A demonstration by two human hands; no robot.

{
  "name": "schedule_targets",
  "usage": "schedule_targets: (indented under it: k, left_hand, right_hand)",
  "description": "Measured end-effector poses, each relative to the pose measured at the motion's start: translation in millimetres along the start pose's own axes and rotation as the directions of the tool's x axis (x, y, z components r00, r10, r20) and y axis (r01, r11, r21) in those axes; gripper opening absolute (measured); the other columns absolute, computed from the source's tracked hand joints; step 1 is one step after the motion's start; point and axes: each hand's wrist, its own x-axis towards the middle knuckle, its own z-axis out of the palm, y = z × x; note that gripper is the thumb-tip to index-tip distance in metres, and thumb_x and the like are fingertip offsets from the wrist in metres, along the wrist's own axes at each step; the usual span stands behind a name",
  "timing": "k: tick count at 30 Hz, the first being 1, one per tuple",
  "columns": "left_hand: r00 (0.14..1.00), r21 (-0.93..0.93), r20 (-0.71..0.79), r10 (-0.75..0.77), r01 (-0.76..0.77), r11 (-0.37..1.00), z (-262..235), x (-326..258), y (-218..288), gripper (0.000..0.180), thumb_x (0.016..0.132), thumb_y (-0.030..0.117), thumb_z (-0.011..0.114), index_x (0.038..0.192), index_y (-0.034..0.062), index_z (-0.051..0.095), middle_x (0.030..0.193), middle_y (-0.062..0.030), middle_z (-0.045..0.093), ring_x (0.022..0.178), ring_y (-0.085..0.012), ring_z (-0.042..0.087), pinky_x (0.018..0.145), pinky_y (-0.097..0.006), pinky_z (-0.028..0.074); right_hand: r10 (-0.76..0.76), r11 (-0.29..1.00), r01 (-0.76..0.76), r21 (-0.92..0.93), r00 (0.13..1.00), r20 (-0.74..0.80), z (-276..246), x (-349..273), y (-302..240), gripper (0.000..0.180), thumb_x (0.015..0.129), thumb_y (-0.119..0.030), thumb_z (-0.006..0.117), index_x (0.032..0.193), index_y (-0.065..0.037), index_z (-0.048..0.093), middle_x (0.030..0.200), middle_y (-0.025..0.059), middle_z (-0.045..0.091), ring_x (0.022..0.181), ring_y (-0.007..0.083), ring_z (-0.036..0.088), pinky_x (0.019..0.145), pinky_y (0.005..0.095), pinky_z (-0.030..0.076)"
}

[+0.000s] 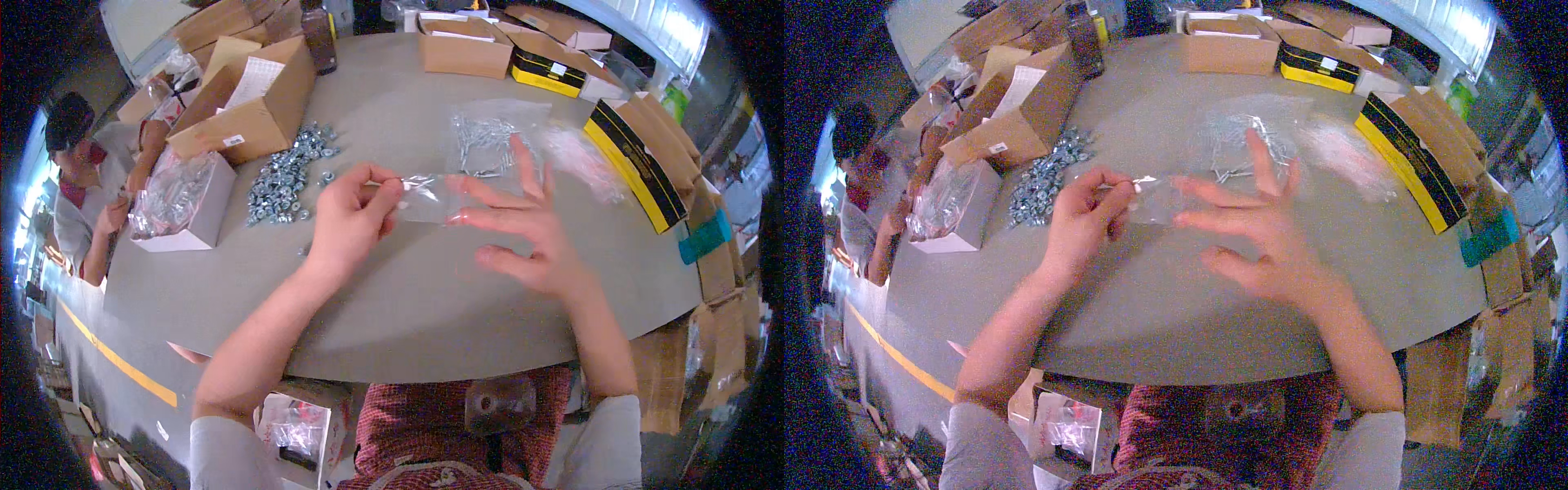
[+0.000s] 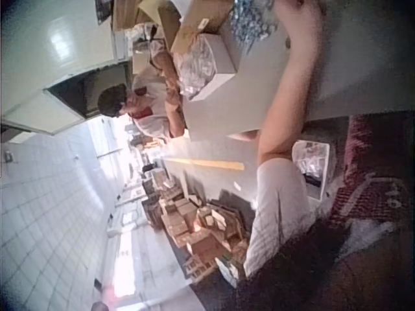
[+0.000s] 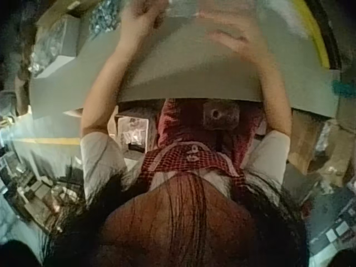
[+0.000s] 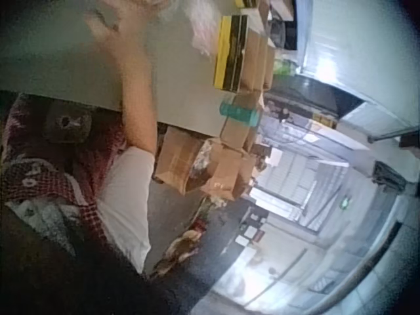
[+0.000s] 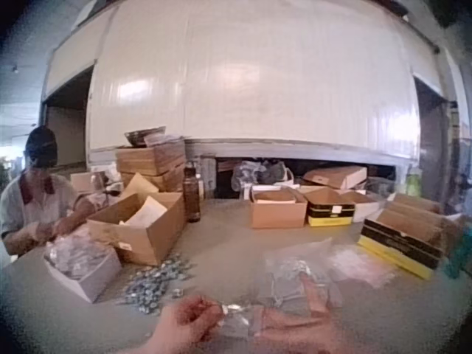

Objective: Packaging small metal screws and washers into small plastic bags at a workbench.

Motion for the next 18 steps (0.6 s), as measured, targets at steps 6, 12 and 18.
schedule_targets:
  k: [6, 12, 18]
  left_hand:
    - [0.435, 0.726, 0.133, 0.89, -0.655, 0.211, 7, 2, 11, 0.033, 0.077, 0.008, 0.069, 0.107, 0.0032, 0.057, 0.077, -0.0128, 0.065, 0.073, -0.0342, 0.066, 0.067, -0.043, 0.049]
    - [0.873, 0.482, 0.229, 0.43, -0.485, 0.729, 26, -26, -24, 0.024, 0.075, 0.01, 0.068, 0.095, 0.0044, 0.055, 0.079, -0.017, 0.063, 0.085, -0.0399, 0.062, 0.082, -0.05, 0.045]
    - [0.812, 0.37, 0.263, 0.521, -0.583, 0.723, 42, -37, -34, 0.02, 0.078, 0.008, 0.067, 0.094, 0.0052, 0.056, 0.084, -0.0161, 0.062, 0.087, -0.0409, 0.06, 0.08, -0.05, 0.047]
  right_hand:
    - [-0.002, 0.979, -0.018, -0.205, 0.995, -0.095, 14, 2, 1, 0.038, 0.08, -0.023, 0.072, 0.118, -0.021, 0.072, 0.145, -0.0011, 0.055, 0.15, 0.0415, 0.015, 0.113, 0.0719, -0.007]
    - [-0.183, 0.983, 0.182, 0.024, 0.983, 0.025, 30, 13, -18, 0.028, 0.083, -0.017, 0.07, 0.111, -0.013, 0.072, 0.128, 0.0086, 0.065, 0.135, 0.0316, 0.047, 0.118, 0.0619, 0.015]
    - [0.147, 0.984, -0.141, 0.108, 0.988, -0.053, 48, 77, 17, 0.022, 0.082, -0.009, 0.067, 0.104, -0.004, 0.071, 0.111, 0.0156, 0.068, 0.109, 0.0359, 0.063, 0.104, 0.0446, 0.045]
